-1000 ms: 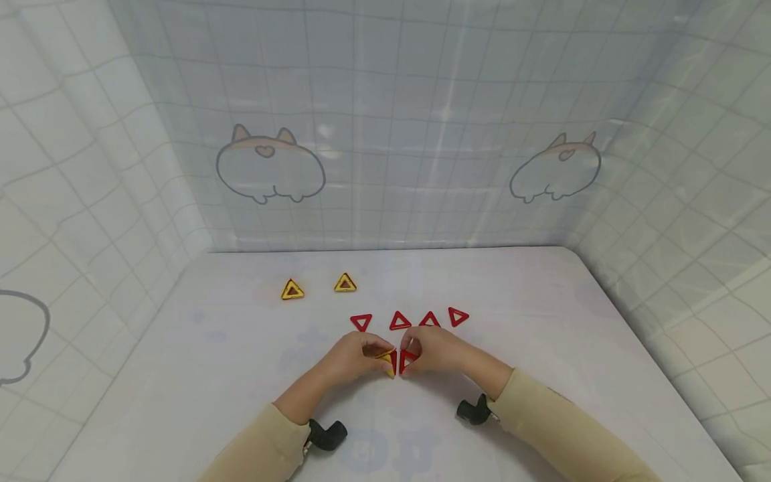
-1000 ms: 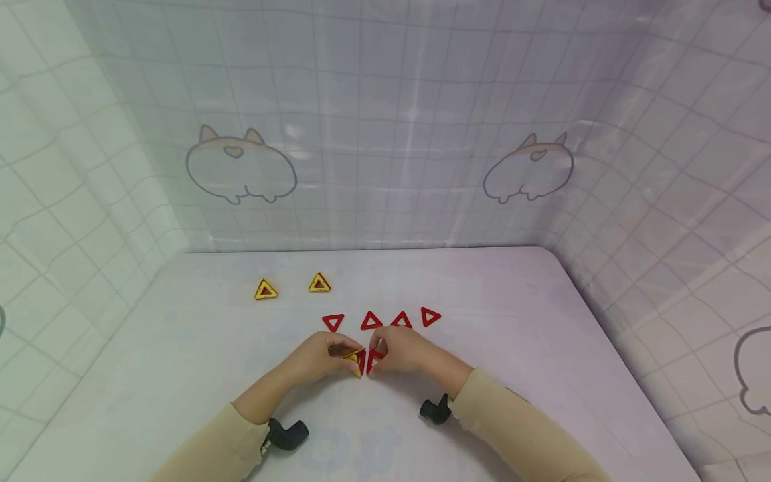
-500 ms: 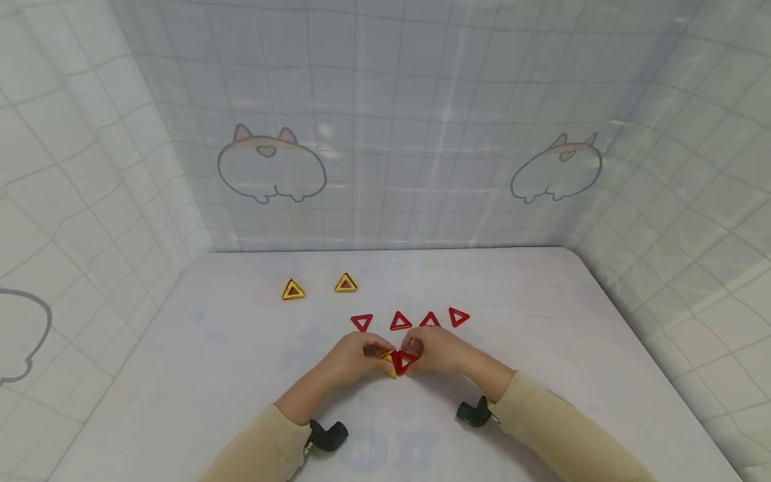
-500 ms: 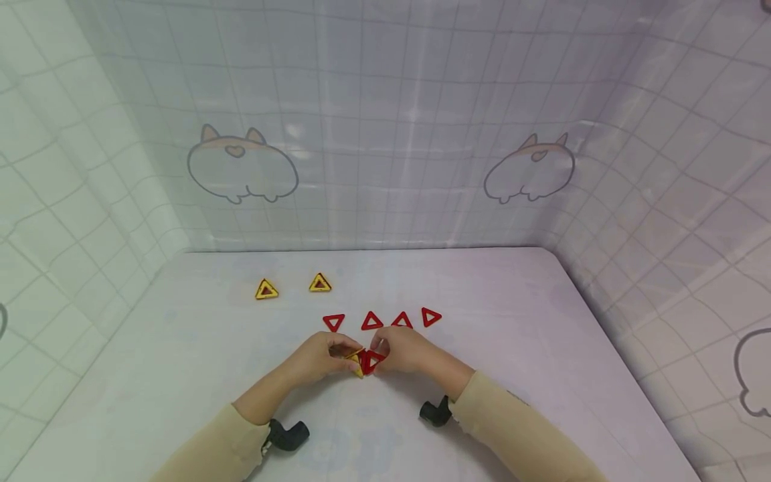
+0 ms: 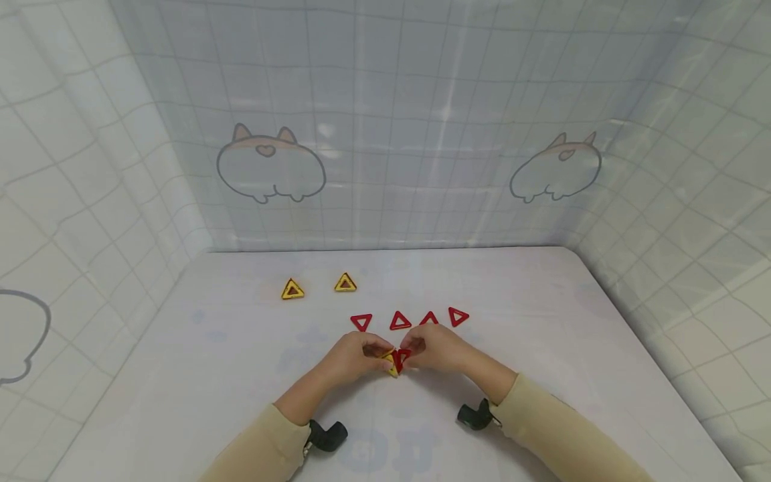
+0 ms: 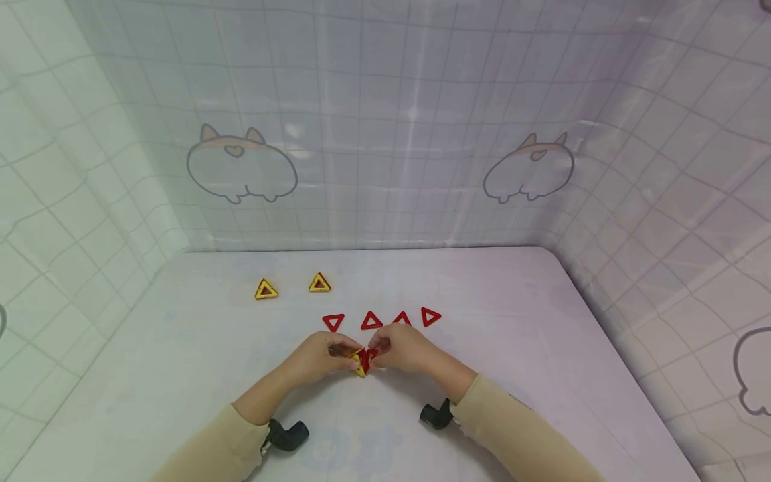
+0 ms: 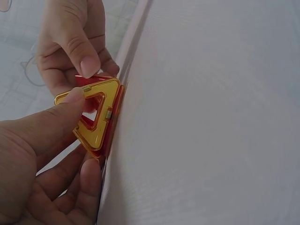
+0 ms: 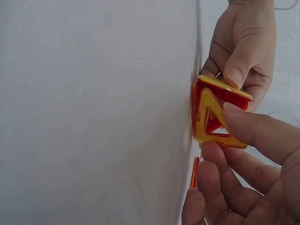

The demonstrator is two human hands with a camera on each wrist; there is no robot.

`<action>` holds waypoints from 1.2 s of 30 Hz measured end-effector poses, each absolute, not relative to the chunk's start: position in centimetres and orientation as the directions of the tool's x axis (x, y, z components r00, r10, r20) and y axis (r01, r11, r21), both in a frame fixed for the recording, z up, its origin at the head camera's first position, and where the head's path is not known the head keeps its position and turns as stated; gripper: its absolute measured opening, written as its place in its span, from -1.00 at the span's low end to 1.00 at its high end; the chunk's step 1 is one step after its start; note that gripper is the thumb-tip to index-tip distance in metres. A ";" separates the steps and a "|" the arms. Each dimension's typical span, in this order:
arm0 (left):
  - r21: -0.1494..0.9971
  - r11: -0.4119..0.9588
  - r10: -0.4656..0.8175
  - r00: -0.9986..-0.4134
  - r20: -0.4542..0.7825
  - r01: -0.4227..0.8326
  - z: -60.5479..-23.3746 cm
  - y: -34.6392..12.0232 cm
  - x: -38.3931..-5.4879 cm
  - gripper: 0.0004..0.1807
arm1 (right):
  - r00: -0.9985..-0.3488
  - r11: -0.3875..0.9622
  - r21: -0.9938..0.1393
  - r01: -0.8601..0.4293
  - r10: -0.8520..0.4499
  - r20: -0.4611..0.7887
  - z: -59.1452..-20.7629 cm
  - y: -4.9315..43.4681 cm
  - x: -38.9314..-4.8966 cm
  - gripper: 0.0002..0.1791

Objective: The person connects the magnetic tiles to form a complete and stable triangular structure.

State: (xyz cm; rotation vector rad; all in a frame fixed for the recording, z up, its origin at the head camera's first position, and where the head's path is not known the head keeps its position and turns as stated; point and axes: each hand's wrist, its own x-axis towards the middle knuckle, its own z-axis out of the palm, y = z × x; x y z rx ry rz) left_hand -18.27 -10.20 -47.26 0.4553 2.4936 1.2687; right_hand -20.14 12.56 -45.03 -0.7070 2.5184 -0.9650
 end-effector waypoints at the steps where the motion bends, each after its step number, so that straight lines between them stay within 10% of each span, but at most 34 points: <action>1: 0.818 0.557 0.415 -0.902 -0.122 0.146 -47.3 -10.2 -18.3 -0.71 | -0.814 0.640 -0.696 -0.325 -0.564 -0.138 -45.1 12.5 -20.2 -0.78; 36: 0.830 0.522 0.440 -0.896 -0.064 0.197 -48.0 -10.5 -18.4 -0.74 | -0.808 0.589 -0.738 -0.329 -0.580 -0.103 -46.4 11.8 -20.3 -0.76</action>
